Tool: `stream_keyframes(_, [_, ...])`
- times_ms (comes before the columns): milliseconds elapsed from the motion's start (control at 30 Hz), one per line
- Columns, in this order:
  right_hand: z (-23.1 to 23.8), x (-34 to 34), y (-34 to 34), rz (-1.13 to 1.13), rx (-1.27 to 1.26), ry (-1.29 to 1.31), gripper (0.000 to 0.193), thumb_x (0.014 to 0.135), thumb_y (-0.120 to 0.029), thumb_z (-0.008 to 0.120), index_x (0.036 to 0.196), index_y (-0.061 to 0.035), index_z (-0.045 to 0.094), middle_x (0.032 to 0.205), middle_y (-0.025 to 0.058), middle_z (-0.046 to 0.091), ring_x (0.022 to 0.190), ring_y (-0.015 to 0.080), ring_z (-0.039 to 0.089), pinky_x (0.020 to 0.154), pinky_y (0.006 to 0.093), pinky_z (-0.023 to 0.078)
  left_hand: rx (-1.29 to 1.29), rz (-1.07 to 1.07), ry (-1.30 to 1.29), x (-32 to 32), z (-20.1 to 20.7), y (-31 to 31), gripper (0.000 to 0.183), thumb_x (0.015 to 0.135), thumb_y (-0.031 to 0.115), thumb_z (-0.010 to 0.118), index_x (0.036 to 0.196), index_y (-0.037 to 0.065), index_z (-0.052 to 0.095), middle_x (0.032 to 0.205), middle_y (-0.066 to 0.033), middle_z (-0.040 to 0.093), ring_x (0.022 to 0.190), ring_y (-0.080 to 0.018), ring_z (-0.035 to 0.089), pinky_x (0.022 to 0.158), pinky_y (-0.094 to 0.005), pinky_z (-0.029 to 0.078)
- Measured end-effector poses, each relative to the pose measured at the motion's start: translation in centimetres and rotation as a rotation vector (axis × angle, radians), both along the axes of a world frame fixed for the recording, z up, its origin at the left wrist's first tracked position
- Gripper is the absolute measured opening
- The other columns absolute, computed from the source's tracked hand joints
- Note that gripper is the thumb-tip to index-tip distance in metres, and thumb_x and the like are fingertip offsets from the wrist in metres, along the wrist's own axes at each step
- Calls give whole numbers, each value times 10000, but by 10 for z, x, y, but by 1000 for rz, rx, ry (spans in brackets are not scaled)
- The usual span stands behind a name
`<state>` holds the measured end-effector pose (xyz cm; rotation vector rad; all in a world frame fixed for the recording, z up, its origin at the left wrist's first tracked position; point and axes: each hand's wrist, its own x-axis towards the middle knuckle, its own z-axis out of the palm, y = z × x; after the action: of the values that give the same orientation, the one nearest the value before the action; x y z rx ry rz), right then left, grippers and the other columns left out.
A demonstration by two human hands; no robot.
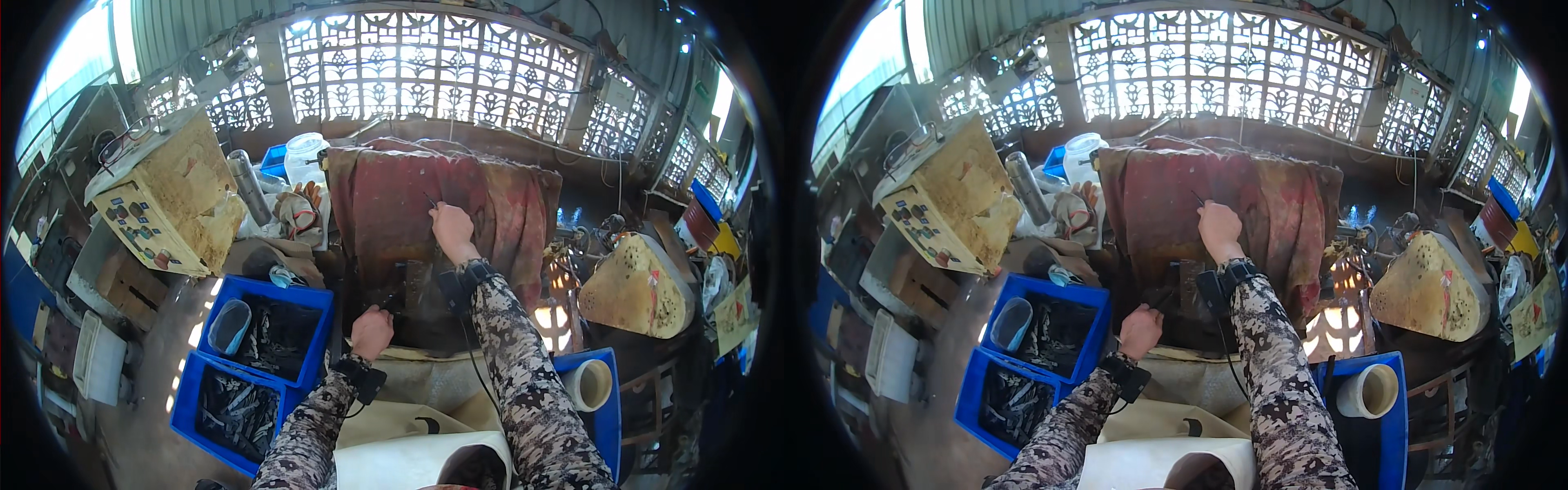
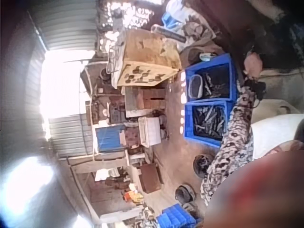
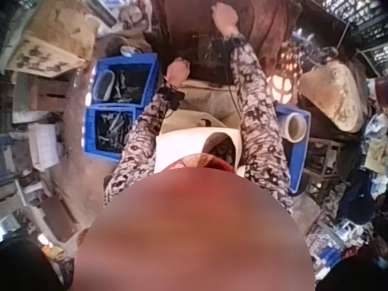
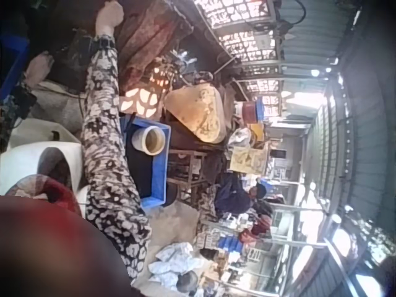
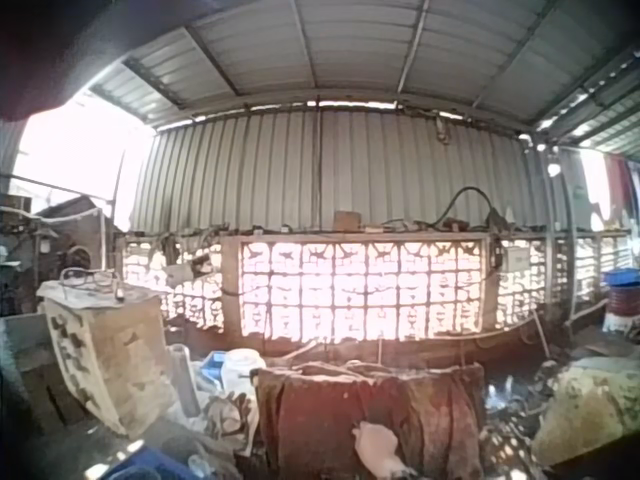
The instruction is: Manually load metal parts into an industrial processing machine and activate the mechanism.
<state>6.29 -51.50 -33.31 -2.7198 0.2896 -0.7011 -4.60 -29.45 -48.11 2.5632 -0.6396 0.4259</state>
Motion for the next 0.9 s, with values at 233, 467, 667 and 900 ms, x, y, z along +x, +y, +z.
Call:
stream_keyframes(233, [-2,1,-2,2,-7,-38,261,889,-329,577,905,-81,656,826,168,672,804,376,651,705,490,512,35,-9,-72,1,3,0,201,860,195,559,705,81,619,755,-124,589,759,-307,600,662,-407,509])
stream_keyframes(467, [-8,6,-6,75,-72,-133,238,880,-293,575,883,-71,660,841,168,672,822,374,651,714,484,516,-51,44,-6,1,-7,-1,198,827,191,586,672,73,623,749,-133,599,754,-322,610,670,-427,514])
stream_keyframes(667, [-2,5,-8,73,0,-47,273,890,-309,551,915,-55,645,892,197,662,866,410,624,755,505,492,-31,51,35,5,-7,-1,207,832,195,568,685,65,633,756,-139,596,765,-325,613,681,-436,515])
stream_keyframes(900, [-1,-60,-2,150,-24,-112,326,921,-359,522,951,-53,628,865,212,648,875,413,607,744,494,480,-67,98,-7,6,-10,-1,238,867,227,545,742,65,667,825,-181,597,772,-354,619,682,-455,512])
